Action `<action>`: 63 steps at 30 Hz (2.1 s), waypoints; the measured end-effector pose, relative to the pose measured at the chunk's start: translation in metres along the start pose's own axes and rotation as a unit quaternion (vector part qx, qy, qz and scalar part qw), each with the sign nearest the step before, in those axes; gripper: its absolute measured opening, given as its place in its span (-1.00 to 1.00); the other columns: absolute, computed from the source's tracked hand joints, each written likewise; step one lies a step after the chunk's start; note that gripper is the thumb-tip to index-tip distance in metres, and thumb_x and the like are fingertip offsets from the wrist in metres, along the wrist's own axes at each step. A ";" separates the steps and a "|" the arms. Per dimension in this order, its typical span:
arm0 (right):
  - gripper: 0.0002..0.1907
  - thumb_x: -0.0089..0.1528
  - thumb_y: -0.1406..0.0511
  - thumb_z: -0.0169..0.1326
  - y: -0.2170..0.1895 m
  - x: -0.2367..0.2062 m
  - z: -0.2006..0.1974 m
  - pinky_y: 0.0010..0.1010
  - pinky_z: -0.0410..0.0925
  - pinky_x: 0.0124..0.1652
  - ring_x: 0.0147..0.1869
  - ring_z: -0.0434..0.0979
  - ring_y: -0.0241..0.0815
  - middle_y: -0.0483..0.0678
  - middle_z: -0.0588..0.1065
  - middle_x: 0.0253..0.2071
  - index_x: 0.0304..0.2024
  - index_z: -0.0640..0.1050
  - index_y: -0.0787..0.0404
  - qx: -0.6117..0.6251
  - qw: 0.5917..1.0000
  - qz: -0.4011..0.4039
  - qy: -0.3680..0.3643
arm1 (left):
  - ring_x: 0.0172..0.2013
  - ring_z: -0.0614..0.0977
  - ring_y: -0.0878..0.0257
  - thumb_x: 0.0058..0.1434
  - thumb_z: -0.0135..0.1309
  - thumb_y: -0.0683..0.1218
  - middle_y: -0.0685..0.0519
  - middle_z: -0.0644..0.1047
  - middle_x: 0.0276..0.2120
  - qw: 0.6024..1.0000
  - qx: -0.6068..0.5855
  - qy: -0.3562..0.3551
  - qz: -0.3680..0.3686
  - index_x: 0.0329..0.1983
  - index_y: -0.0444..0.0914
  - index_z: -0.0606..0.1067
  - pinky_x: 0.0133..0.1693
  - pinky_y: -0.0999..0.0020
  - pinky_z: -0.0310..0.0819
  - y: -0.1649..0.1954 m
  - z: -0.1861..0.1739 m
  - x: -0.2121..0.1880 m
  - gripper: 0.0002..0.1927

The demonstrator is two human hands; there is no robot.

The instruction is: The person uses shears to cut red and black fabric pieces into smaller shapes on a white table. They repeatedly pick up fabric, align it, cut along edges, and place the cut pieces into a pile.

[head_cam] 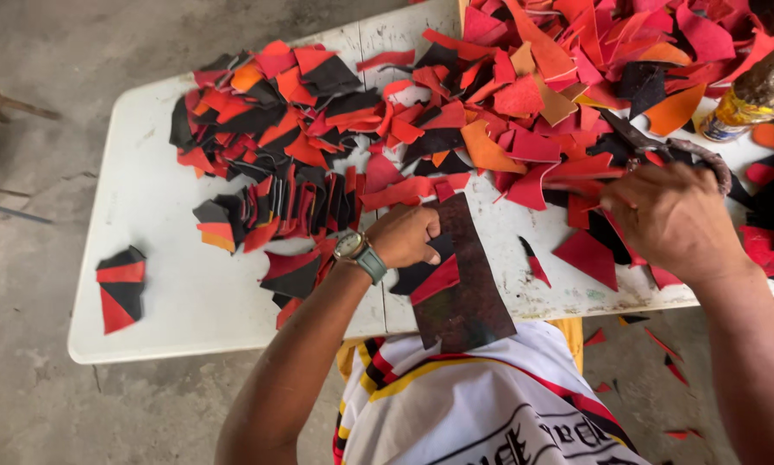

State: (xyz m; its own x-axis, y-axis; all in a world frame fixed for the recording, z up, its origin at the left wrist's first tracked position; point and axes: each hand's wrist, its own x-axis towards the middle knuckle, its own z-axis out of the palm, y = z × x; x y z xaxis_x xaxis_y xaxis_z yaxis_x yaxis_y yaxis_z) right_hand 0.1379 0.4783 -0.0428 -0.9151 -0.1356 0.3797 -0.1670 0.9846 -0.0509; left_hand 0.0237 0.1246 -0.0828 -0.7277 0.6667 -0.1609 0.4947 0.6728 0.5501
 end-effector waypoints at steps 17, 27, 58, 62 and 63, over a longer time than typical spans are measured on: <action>-0.69 0.19 0.28 0.34 0.009 0.003 -0.010 -0.40 0.39 -0.37 -0.41 0.52 -0.31 -0.02 0.58 -0.44 -0.05 0.67 0.27 0.256 0.958 0.126 -0.037 | -0.20 0.69 0.06 -0.16 0.49 -0.04 -0.05 0.65 -0.30 1.000 -0.006 -0.015 -0.014 -0.24 -0.30 0.55 -0.17 0.18 0.55 -0.001 0.000 -0.002 -0.53; -0.60 0.15 0.39 0.27 0.030 0.002 0.008 -0.47 0.43 -0.38 -0.39 0.56 -0.33 -0.03 0.61 -0.36 0.05 0.62 0.36 0.485 0.829 0.205 -0.191 | -0.19 0.70 0.07 -0.15 0.49 -0.05 -0.04 0.65 -0.27 0.999 -0.008 -0.030 -0.043 -0.21 -0.30 0.56 -0.16 0.19 0.56 0.003 -0.002 -0.002 -0.53; -0.53 0.06 0.15 0.38 -0.011 0.033 -0.006 -0.25 0.42 -0.34 -0.31 0.62 0.00 0.09 0.60 -0.29 -0.07 0.66 0.29 0.182 0.978 0.038 -0.090 | -0.22 0.70 0.03 -0.20 0.50 -0.03 -0.06 0.66 -0.30 1.000 -0.013 -0.024 0.008 -0.26 -0.31 0.57 -0.20 0.17 0.55 -0.007 0.001 0.006 -0.52; -0.38 -0.16 0.12 0.37 -0.007 0.013 0.006 -0.16 0.47 -0.29 -0.30 0.63 0.13 0.14 0.60 -0.30 -0.07 0.68 0.25 0.021 0.995 -0.093 -0.022 | -0.22 0.70 0.02 -0.20 0.51 -0.02 -0.05 0.66 -0.29 0.999 -0.012 -0.027 0.017 -0.26 -0.31 0.57 -0.19 0.17 0.55 -0.008 0.002 0.007 -0.51; -0.48 -0.05 0.18 0.32 -0.005 0.010 0.010 -0.17 0.47 -0.26 -0.27 0.63 0.12 0.13 0.60 -0.28 -0.04 0.67 0.21 0.012 0.997 -0.067 -0.033 | -0.22 0.70 0.02 -0.20 0.51 -0.02 -0.05 0.66 -0.29 0.999 -0.010 -0.024 0.021 -0.26 -0.30 0.57 -0.19 0.17 0.55 -0.008 0.002 0.007 -0.51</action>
State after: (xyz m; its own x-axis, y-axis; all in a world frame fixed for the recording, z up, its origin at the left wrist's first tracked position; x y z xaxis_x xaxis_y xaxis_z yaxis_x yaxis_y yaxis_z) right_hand 0.1257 0.4713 -0.0479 -0.9061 -0.2736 0.3228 -0.2977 0.9543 -0.0268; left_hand 0.0153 0.1247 -0.0905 -0.6830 0.7087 -0.1769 0.5142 0.6385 0.5727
